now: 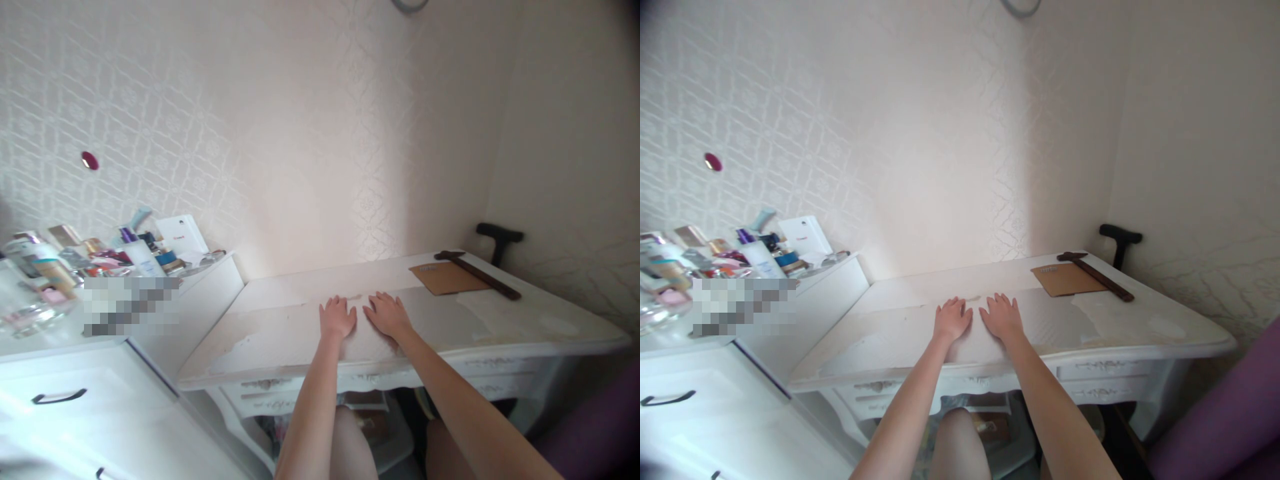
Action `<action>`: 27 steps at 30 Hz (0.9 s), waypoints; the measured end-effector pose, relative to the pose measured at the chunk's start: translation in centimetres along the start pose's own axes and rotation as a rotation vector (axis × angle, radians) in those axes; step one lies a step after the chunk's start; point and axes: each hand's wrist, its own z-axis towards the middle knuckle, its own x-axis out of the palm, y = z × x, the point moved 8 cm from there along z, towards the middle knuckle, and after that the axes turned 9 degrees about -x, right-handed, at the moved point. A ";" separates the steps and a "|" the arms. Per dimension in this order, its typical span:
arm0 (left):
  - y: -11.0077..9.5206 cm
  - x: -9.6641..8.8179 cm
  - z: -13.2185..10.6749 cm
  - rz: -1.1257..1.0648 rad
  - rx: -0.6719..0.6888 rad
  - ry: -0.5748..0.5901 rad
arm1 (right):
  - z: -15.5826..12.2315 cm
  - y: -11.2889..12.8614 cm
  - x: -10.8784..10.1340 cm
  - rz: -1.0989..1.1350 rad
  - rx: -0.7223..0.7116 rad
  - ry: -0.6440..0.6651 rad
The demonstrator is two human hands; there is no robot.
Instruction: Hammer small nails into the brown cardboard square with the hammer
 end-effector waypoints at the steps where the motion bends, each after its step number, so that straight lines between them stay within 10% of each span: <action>1: 0.0 0.0 0.0 0.001 0.001 0.001 | 0.0 0.0 0.0 0.000 0.000 0.002; 27: 0.0 0.1 0.1 0.006 0.006 -0.013 | 0.0 0.0 0.1 0.002 -0.005 -0.002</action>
